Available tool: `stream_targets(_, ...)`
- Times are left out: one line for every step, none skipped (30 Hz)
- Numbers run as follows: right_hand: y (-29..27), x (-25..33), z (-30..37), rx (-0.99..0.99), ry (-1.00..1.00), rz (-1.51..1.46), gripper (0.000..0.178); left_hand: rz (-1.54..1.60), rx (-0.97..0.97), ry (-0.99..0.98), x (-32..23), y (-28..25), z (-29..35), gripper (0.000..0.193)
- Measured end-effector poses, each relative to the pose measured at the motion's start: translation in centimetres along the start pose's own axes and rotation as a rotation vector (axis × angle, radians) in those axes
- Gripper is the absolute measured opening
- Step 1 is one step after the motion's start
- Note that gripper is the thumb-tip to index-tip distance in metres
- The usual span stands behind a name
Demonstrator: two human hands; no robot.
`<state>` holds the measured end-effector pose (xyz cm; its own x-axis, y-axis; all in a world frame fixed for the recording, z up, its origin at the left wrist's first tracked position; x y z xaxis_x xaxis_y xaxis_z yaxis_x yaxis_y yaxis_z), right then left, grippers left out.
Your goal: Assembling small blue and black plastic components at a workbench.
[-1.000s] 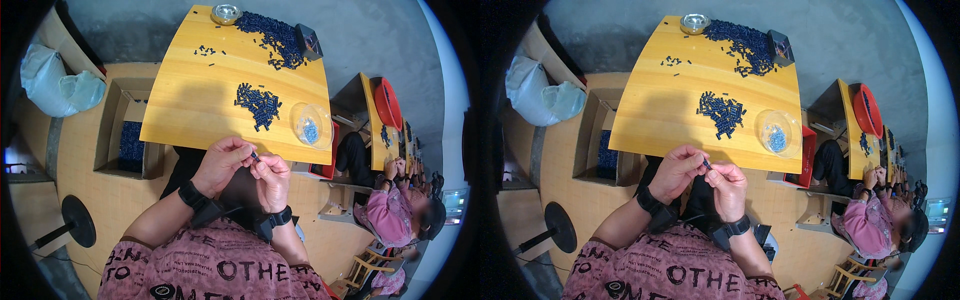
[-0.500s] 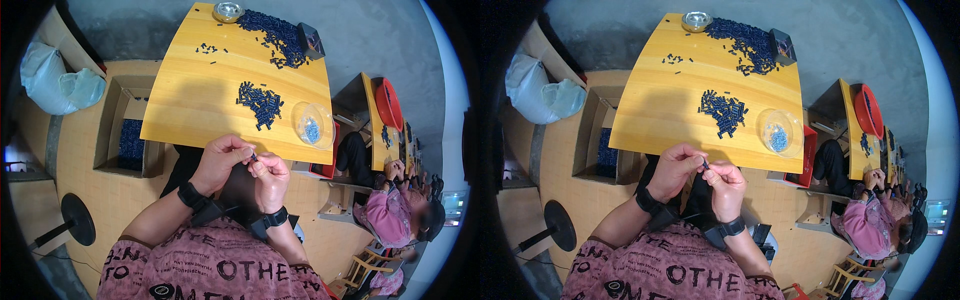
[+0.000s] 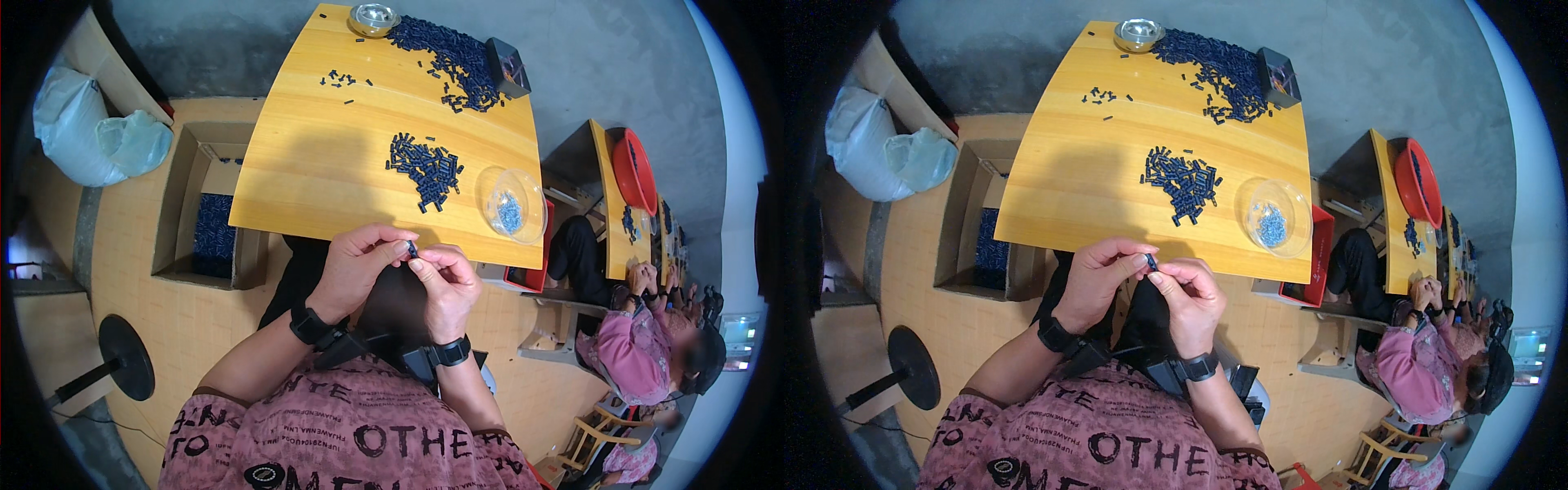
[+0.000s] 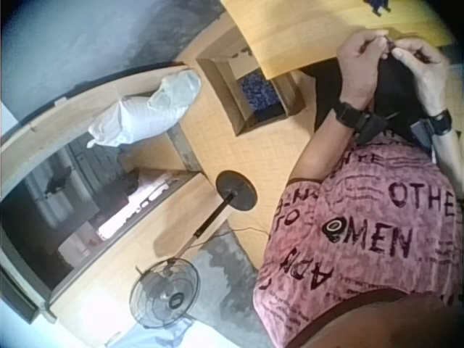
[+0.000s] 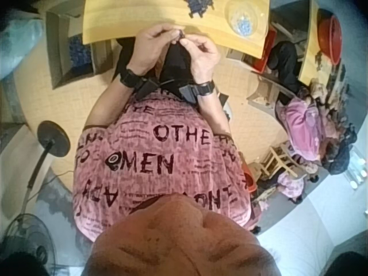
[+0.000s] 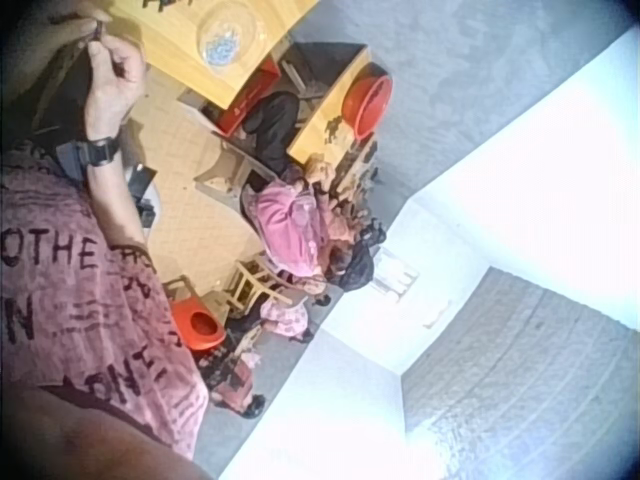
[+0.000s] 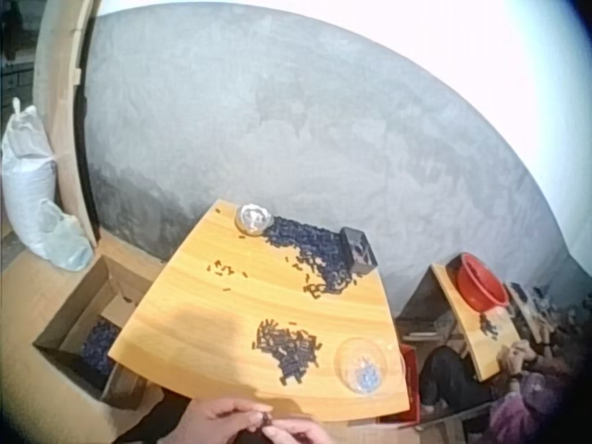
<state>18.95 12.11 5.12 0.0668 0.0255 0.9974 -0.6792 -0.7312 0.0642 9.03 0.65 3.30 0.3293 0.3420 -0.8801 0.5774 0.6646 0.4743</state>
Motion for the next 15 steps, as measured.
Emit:
stream_targets(-0.1, 0.5, -0.1, -0.013, -0.044, 0.093, 0.015, -0.010, -0.010, 0.000, 0.0, -0.1, 0.0, 0.017)
stream_targets(-0.1, 0.7, -0.1, -0.012, -0.044, 0.092, 0.015, -0.010, -0.011, 0.000, 0.0, -0.1, -0.1, 0.017)
stream_targets(-0.1, 1.3, -0.1, -0.015, -0.098, 0.189, 0.015, -0.032, -0.017, 0.018, -0.1, -0.1, 0.0, 0.016)
stream_targets(0.1, 1.9, 0.0, -0.018, -0.152, 0.286, 0.015, -0.054, -0.023, 0.035, -0.2, -0.1, 0.0, 0.016)
stream_targets(0.2, 2.1, 0.0, -0.018, -0.151, 0.285, 0.015, -0.055, -0.024, 0.035, -0.2, -0.2, 0.0, 0.016)
stream_targets(0.6, 2.9, 0.2, -0.019, -0.228, 0.371, 0.014, -0.088, -0.028, 0.047, -0.4, -0.2, 0.1, 0.016)
stream_targets(0.9, 3.5, 0.5, -0.020, -0.306, 0.457, 0.013, -0.121, -0.032, 0.060, -0.6, -0.3, 0.1, 0.015)
stream_targets(0.9, 3.4, 0.5, -0.021, -0.304, 0.458, 0.013, -0.120, -0.031, 0.058, -0.5, -0.3, 0.0, 0.015)
stream_targets(0.9, 3.4, 0.5, -0.027, -0.314, 0.453, 0.012, -0.140, -0.022, 0.084, -0.7, -0.2, -0.1, 0.015)
stream_targets(1.0, 3.4, 0.5, -0.032, -0.324, 0.448, 0.011, -0.160, -0.014, 0.110, -0.8, -0.2, -0.1, 0.015)
stream_targets(1.0, 3.4, 0.5, -0.032, -0.324, 0.448, 0.011, -0.160, -0.015, 0.110, -0.8, -0.2, -0.2, 0.015)
stream_targets(0.8, 3.0, 0.5, -0.035, -0.280, 0.394, 0.011, -0.181, -0.003, 0.115, -0.8, -0.1, -0.3, 0.014)
stream_targets(0.6, 2.6, 0.4, -0.039, -0.235, 0.339, 0.010, -0.202, 0.008, 0.120, -0.8, -0.1, -0.4, 0.014)
stream_targets(0.7, 2.5, 0.4, -0.037, -0.235, 0.339, 0.010, -0.202, 0.007, 0.120, -0.9, -0.1, -0.5, 0.014)
stream_targets(0.6, 2.2, 0.3, -0.035, -0.197, 0.281, 0.010, -0.198, 0.017, 0.125, -1.0, -0.1, -0.5, 0.014)
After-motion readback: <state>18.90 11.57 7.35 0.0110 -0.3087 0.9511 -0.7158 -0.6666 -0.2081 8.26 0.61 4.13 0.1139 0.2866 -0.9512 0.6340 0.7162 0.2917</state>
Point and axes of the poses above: each hand's wrist, its own z-axis away from the middle knuckle, its own y-axis out of the palm, x = y × z, the point moved 7 cm from there along -z, towards the middle knuckle, and after that the axes turned 4 degrees about y, right-handed, at the moved point
